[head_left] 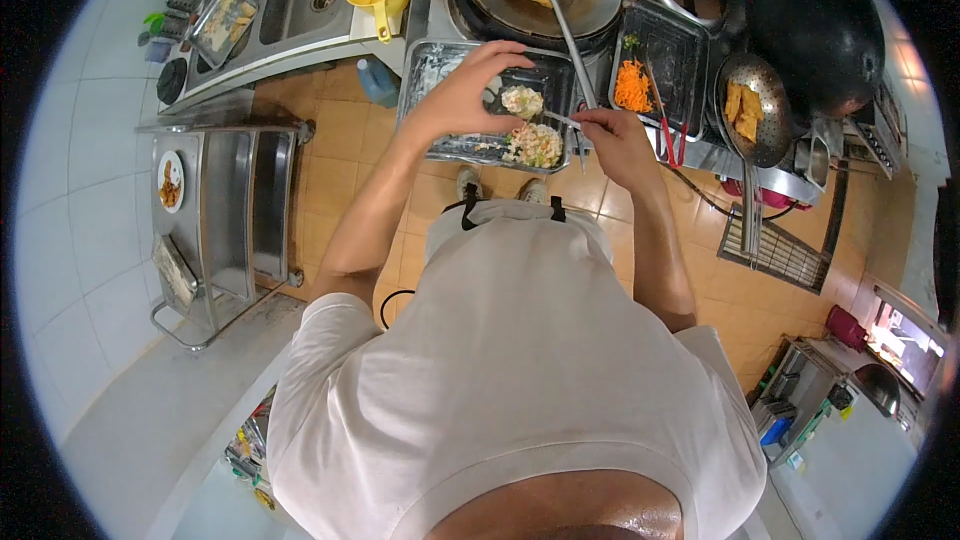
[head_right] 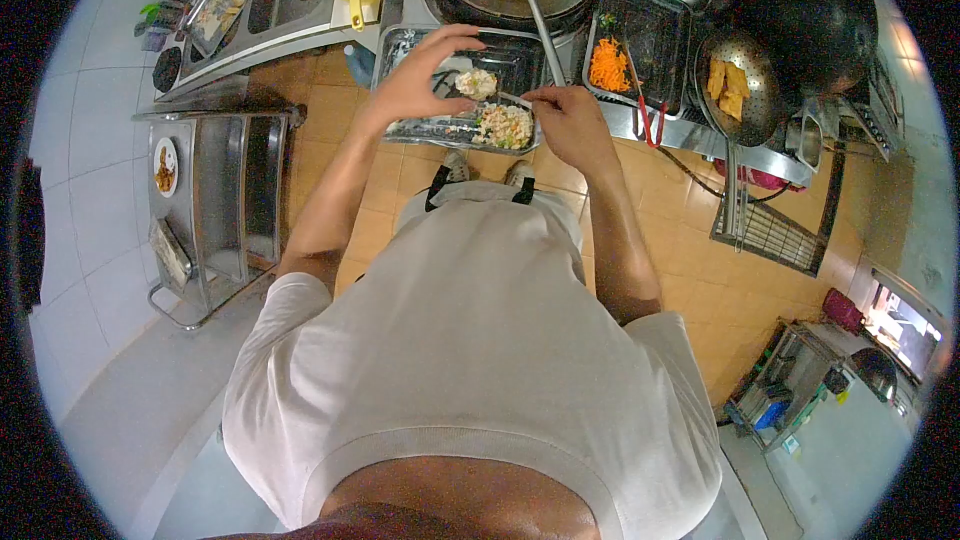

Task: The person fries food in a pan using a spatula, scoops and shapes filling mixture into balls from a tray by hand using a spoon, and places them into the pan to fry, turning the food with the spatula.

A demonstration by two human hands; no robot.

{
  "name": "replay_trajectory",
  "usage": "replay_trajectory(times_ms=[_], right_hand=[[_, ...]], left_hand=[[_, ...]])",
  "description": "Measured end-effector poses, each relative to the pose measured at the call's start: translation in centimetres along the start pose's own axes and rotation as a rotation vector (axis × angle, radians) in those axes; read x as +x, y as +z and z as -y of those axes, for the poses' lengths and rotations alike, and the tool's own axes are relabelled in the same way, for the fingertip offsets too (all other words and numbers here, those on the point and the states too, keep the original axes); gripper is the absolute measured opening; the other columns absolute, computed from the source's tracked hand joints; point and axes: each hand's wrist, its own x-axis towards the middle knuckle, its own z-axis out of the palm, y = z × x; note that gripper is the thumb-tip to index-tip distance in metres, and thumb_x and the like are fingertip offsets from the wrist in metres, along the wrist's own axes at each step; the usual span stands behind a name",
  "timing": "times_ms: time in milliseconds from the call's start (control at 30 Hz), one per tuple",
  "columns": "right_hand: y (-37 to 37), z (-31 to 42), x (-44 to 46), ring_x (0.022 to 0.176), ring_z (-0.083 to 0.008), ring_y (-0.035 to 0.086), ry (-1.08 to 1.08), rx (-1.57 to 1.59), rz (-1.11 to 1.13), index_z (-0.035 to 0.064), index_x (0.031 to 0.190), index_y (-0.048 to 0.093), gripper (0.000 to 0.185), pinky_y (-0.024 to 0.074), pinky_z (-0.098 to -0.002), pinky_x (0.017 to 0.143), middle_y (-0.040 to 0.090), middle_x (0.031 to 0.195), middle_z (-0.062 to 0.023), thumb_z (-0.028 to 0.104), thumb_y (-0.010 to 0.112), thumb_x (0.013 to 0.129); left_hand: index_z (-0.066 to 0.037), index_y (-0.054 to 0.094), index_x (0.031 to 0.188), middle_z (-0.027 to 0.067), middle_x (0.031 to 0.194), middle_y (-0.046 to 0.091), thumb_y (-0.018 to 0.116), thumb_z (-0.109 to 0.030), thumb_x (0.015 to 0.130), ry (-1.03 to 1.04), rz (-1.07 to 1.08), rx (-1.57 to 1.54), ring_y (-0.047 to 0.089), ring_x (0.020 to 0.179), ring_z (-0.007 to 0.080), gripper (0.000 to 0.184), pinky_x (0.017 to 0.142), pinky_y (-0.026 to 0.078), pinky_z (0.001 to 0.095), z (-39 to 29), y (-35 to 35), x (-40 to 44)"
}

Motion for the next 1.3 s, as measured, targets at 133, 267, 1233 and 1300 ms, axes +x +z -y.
replay_trajectory(times_ms=[133, 267, 1233, 1300], right_hand=[[-0.3, -0.6, 0.1, 0.065, -0.0143, 0.058, 0.050, 0.105, 0.023, -0.0008, 0.098, 0.072, 0.025, 0.0454, -0.0293, 0.062, 0.066, 0.070, -0.0105, 0.012, 0.055, 0.085], [-0.1, -0.3, 0.2, 0.067, -0.0117, 0.057, 0.045, 0.149, 0.018, -0.0021, 0.098, 0.071, 0.023, 0.0453, -0.0272, 0.063, 0.066, 0.071, -0.0091, 0.010, 0.056, 0.086], [1.2, 0.1, -0.6, 0.062, -0.0092, 0.052, 0.005, 0.216, -0.066, -0.0023, 0.101, 0.071, 0.022, 0.0422, -0.0265, 0.057, 0.062, 0.067, -0.0063, 0.009, 0.057, 0.088], [1.2, 0.0, -0.6, 0.061, -0.0092, 0.052, -0.020, 0.205, -0.073, -0.0020, 0.100, 0.071, 0.022, 0.0420, -0.0266, 0.056, 0.062, 0.066, -0.0063, 0.009, 0.056, 0.088]], left_hand=[[-0.005, 0.047, 0.136, 0.0176, 0.139, 0.047, 0.084, -0.025, 0.067, -0.071, -0.145, 0.020, 0.043, 0.131, 0.0345, 0.081, 0.108, 0.035, 0.0411, 1.2, 1.3, -2.1], [0.002, 0.043, 0.138, 0.0226, 0.139, 0.047, 0.081, -0.030, 0.072, -0.117, -0.288, 0.080, 0.038, 0.134, 0.0414, 0.082, 0.110, 0.032, 0.0446, -0.1, 4.0, -2.9], [0.003, 0.064, 0.112, 0.0197, 0.120, 0.063, 0.077, -0.010, 0.075, -0.056, -0.591, 0.282, 0.055, 0.121, 0.0358, 0.041, 0.103, 0.041, 0.0476, -2.5, 6.4, -2.5], [0.002, 0.063, 0.113, 0.0191, 0.121, 0.062, 0.077, -0.010, 0.073, -0.057, -0.596, 0.229, 0.054, 0.122, 0.0364, 0.043, 0.103, 0.041, 0.0468, -3.4, 5.7, -2.2]])
